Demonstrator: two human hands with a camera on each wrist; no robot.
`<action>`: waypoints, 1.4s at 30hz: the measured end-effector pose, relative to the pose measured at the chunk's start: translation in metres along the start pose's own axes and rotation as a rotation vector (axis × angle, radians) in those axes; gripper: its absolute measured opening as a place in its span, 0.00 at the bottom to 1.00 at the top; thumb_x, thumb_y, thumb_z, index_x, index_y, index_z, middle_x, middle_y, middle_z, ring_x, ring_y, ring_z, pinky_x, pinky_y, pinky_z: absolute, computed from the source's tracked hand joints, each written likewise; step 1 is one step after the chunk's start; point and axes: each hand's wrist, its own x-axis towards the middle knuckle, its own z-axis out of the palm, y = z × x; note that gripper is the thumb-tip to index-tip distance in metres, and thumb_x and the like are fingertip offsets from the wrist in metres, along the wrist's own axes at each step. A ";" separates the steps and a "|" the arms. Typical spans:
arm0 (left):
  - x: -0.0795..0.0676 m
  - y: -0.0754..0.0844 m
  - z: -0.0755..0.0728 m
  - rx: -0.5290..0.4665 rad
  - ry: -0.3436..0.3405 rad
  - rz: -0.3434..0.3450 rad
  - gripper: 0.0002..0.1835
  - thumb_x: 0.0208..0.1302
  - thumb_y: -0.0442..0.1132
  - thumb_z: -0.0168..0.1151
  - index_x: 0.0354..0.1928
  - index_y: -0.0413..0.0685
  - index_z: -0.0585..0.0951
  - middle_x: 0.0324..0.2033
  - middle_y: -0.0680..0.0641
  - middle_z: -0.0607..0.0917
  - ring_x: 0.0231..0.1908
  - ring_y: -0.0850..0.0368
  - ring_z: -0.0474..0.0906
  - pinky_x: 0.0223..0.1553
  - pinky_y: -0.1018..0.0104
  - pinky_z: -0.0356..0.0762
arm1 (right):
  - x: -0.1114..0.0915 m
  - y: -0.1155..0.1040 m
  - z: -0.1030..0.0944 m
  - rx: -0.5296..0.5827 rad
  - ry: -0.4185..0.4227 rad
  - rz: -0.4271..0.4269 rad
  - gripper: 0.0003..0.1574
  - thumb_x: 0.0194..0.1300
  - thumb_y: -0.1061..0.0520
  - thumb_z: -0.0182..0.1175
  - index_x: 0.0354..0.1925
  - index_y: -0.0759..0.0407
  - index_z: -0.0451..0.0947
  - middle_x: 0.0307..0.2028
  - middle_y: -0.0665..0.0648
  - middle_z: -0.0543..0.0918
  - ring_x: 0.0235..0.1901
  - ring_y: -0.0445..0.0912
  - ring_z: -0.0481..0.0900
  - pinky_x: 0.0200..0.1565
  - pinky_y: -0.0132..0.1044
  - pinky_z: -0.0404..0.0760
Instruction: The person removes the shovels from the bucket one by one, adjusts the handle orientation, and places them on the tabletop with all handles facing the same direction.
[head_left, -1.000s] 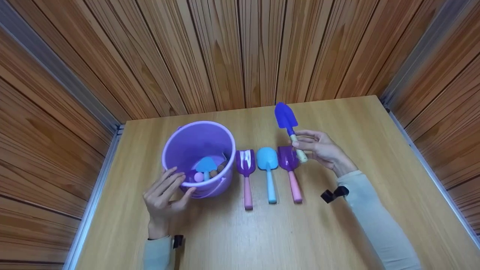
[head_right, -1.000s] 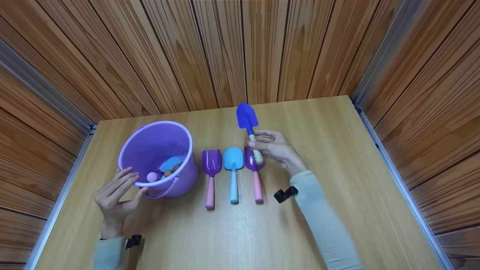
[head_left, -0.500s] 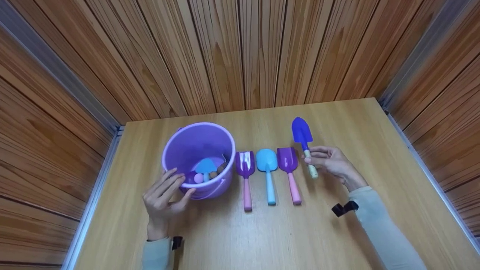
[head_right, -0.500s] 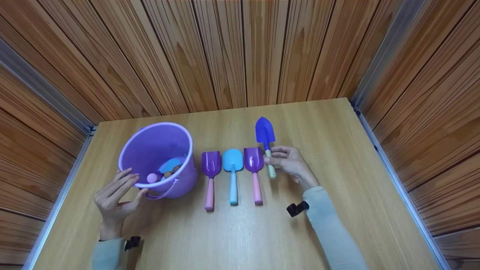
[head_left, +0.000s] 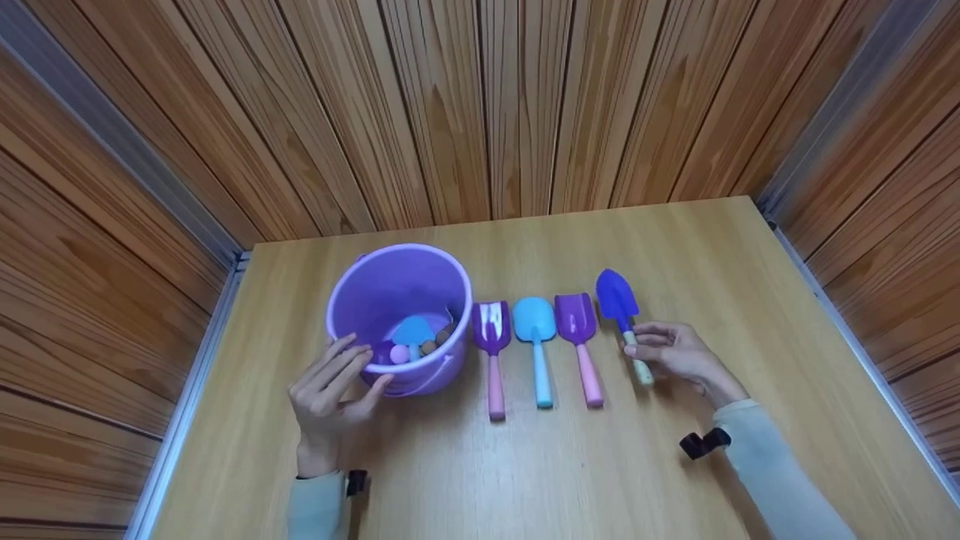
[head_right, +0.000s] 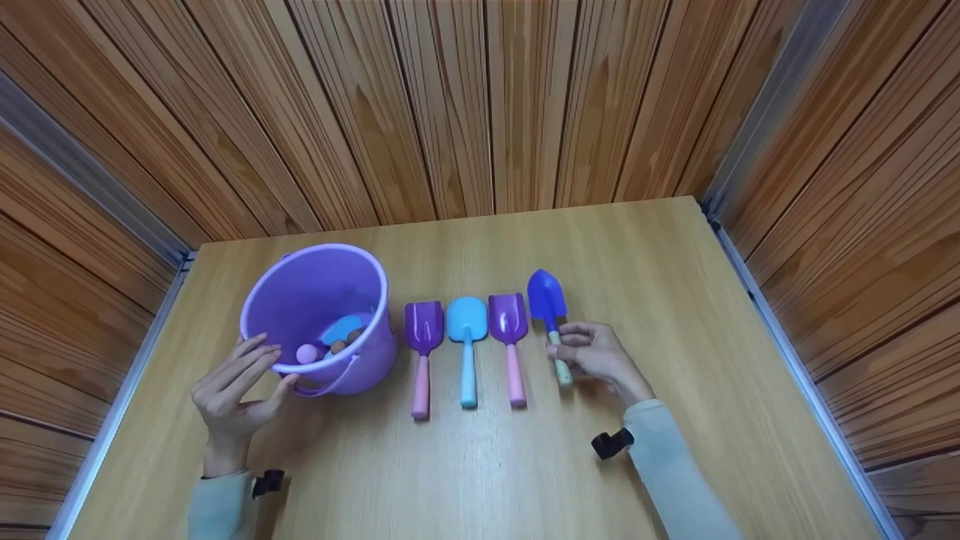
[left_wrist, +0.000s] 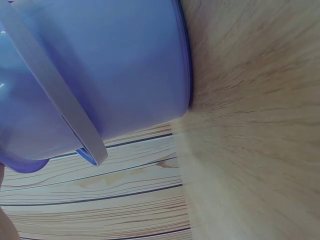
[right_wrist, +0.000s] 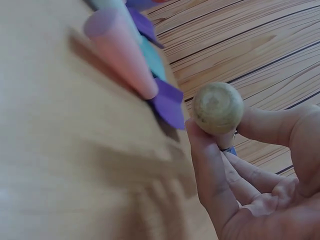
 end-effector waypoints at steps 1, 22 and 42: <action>-0.001 0.000 0.000 0.000 0.000 -0.001 0.28 0.64 0.61 0.76 0.39 0.39 0.94 0.38 0.41 0.94 0.39 0.36 0.93 0.59 0.60 0.85 | 0.000 0.002 0.000 0.010 -0.003 0.009 0.45 0.68 0.52 0.75 0.73 0.70 0.68 0.55 0.57 0.90 0.48 0.44 0.90 0.48 0.36 0.92; -0.002 -0.002 0.001 -0.009 -0.024 0.017 0.27 0.64 0.60 0.76 0.40 0.40 0.94 0.38 0.41 0.94 0.39 0.37 0.93 0.59 0.58 0.86 | -0.004 0.023 0.002 0.002 -0.046 0.087 0.49 0.70 0.48 0.74 0.75 0.72 0.66 0.51 0.55 0.92 0.44 0.42 0.90 0.43 0.35 0.92; -0.002 -0.002 0.000 -0.003 -0.018 0.006 0.26 0.64 0.61 0.76 0.43 0.42 0.94 0.40 0.42 0.95 0.41 0.38 0.93 0.63 0.60 0.84 | -0.003 0.020 0.004 -0.105 -0.012 0.002 0.38 0.72 0.55 0.70 0.70 0.73 0.69 0.44 0.55 0.85 0.41 0.41 0.87 0.42 0.36 0.92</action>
